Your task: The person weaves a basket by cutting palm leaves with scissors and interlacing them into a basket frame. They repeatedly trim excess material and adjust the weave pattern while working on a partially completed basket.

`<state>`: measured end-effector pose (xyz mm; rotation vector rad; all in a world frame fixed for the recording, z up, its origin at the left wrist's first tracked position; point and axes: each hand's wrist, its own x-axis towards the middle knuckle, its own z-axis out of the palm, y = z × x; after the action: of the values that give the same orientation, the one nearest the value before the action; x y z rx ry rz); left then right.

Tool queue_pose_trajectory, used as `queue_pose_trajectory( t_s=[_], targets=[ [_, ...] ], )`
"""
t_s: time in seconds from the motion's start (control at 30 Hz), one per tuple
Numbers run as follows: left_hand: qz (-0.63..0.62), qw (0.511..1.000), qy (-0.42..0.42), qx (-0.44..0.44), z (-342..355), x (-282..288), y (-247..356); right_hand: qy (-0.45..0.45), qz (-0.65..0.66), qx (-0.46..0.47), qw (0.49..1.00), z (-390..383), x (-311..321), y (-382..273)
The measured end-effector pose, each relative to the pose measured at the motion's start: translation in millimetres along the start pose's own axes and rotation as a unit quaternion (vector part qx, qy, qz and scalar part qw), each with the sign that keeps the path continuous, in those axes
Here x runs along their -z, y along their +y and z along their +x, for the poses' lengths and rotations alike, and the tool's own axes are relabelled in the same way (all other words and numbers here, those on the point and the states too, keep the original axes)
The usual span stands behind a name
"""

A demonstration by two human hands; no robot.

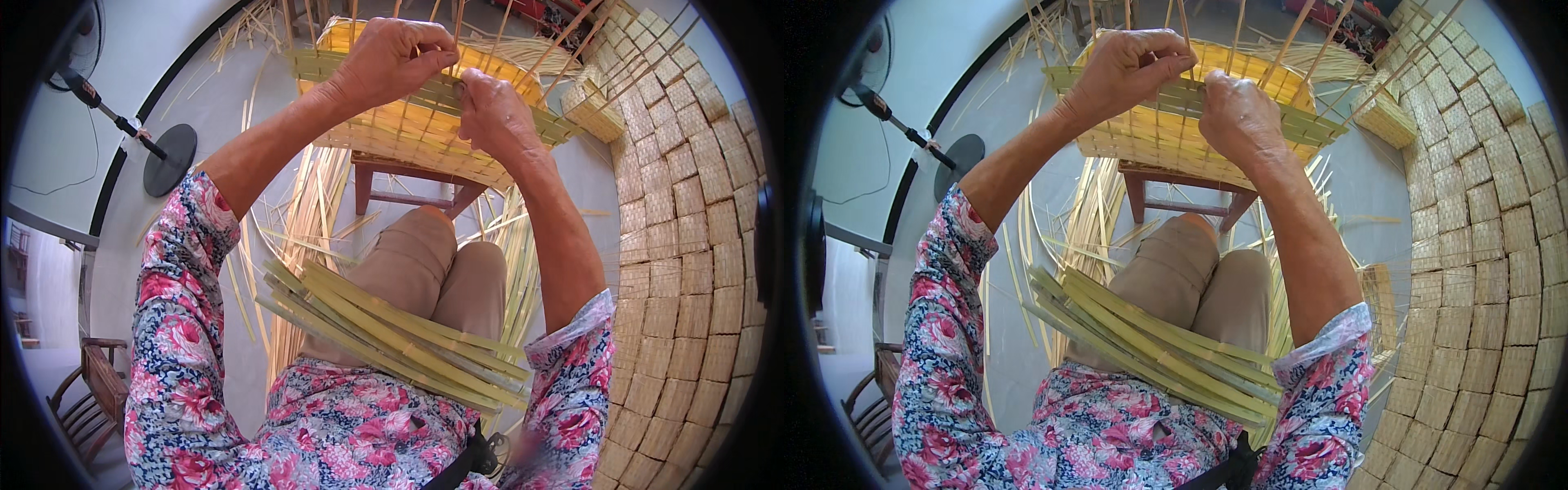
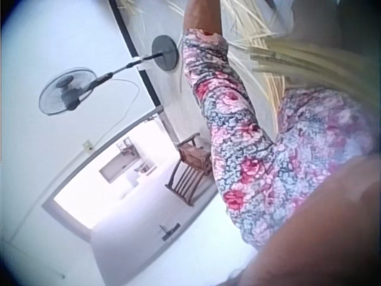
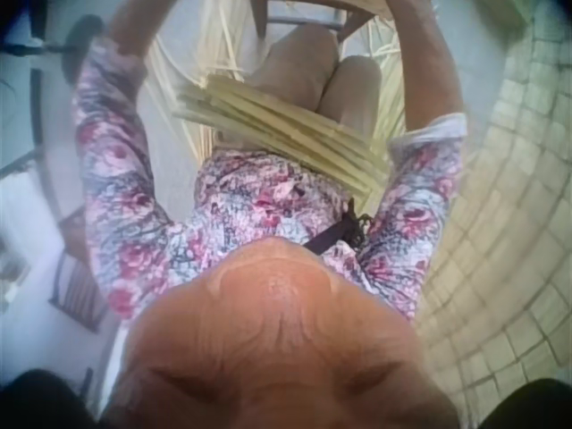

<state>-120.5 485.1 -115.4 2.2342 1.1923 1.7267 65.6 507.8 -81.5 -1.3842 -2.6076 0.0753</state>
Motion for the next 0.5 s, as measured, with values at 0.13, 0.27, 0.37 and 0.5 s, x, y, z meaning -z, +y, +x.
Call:
queue_pose_trajectory(
  t_s=[0.13,0.27,0.37,0.5],
  targets=[
    [0.013,0.998,-0.039,0.051,-3.7,-1.4,14.2,0.006,0.026,0.006,1.0,-10.5,-2.9,6.4],
    [0.021,0.999,-0.044,0.018,-1.4,-0.7,15.8,0.016,0.035,0.021,0.999,-10.9,2.7,7.9],
    [0.043,0.998,-0.041,-0.005,7.8,1.7,24.1,0.02,0.043,0.022,0.999,-11.5,11.9,7.5],
    [0.101,0.992,-0.009,-0.074,20.0,5.5,18.5,0.04,-0.002,0.046,0.998,-11.0,19.4,0.0]
  ],
)
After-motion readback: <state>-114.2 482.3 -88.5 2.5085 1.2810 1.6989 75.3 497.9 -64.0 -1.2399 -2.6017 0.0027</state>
